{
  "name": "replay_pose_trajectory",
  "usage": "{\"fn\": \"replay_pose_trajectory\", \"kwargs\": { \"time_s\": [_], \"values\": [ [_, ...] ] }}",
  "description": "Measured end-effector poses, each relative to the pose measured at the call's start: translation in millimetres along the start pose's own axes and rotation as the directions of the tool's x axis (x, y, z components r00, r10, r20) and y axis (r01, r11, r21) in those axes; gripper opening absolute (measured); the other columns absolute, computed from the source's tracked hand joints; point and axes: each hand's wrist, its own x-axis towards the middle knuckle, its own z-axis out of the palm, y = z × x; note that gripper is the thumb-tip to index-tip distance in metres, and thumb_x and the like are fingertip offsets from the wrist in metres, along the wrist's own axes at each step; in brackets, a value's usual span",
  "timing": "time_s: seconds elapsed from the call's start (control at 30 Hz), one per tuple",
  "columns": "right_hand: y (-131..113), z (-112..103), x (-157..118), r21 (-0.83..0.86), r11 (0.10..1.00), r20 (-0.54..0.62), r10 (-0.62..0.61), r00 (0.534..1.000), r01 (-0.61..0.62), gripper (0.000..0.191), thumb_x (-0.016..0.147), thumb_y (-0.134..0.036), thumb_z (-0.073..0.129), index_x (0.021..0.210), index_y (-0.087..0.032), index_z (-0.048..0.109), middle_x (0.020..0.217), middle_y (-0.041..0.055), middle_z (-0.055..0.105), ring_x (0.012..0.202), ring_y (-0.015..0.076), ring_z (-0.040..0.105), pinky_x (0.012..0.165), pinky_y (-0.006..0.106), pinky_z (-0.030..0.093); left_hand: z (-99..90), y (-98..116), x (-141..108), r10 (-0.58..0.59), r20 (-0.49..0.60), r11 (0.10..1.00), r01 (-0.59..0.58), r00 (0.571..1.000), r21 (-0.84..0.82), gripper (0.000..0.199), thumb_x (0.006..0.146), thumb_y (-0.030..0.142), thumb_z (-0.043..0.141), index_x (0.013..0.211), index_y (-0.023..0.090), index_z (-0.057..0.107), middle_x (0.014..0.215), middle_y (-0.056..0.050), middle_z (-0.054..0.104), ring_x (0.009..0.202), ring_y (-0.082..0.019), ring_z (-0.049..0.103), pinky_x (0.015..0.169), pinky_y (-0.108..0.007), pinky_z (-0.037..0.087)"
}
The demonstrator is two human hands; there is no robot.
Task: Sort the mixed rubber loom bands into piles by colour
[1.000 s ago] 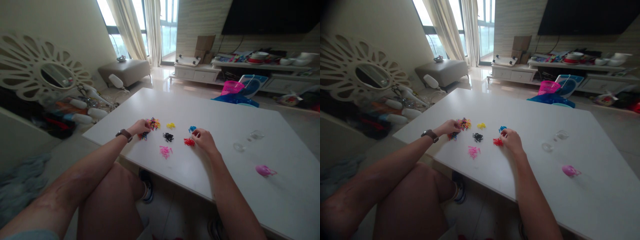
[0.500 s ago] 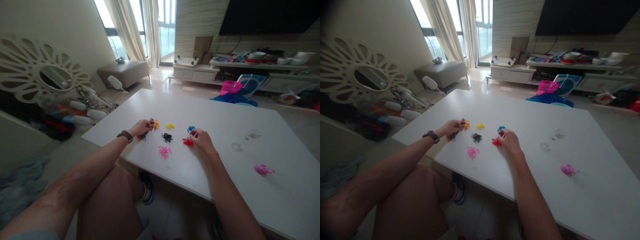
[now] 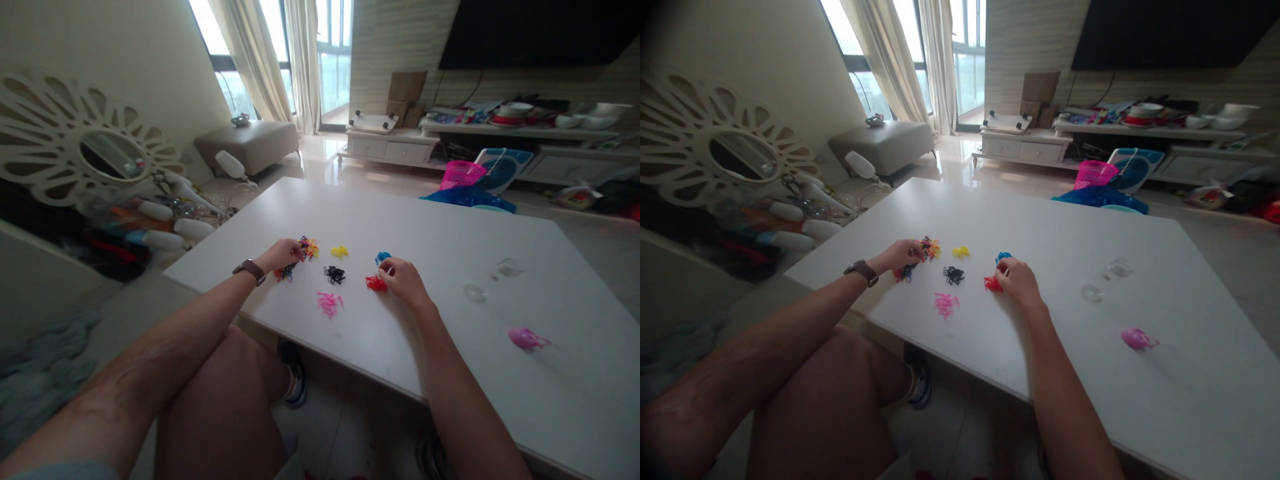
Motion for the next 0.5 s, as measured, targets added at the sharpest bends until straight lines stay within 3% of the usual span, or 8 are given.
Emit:
{"fn": "replay_pose_trajectory", "kwargs": {
  "time_s": [0.13, 0.3, 0.5],
  "values": [
    [-1.3, 0.9, -0.2, -0.003, 1.0, 0.011, -0.007, 1.0, 0.007, 0.01, 0.081, -0.022, 0.058, 0.076, -0.021, 0.066, 0.082, 0.0018, 0.071, 0.068, 0.0146, 0.06, 0.069, 0.026, 0.042, -4.6, 0.4, -0.2, -0.046, 0.02, 0.999, 0.046, 0.999, -0.005, 0.022, 0.07, 0.03, 0.061, 0.075, 0.016, 0.077, 0.07, -0.004, 0.068, 0.066, -0.017, 0.056, 0.064, -0.027, 0.043],
    [-2.6, -0.1, -0.3, -0.006, 1.0, 0.015, -0.002, 1.0, 0.002, 0.009, 0.08, -0.022, 0.059, 0.076, -0.021, 0.067, 0.081, 0.0018, 0.071, 0.068, 0.0147, 0.06, 0.069, 0.026, 0.042, -13.7, 3.6, -0.1, -0.068, -0.102, 0.997, 0.07, 0.992, 0.02, 0.021, 0.071, 0.031, 0.063, 0.078, 0.015, 0.076, 0.082, -0.009, 0.071, 0.073, -0.019, 0.059, 0.068, -0.027, 0.045],
    [-3.6, -0.5, -0.9, -0.016, 1.0, 0.022, -0.001, 1.0, 0.002, 0.01, 0.081, -0.023, 0.058, 0.076, -0.021, 0.066, 0.081, 0.0022, 0.071, 0.068, 0.0144, 0.06, 0.069, 0.026, 0.042, -17.3, 5.8, -1.1, -0.056, -0.127, 0.998, 0.055, 0.99, -0.01, 0.021, 0.075, 0.028, 0.057, 0.083, 0.014, 0.071, 0.075, -0.005, 0.07, 0.068, -0.017, 0.058, 0.065, -0.027, 0.043]
  ]
}}
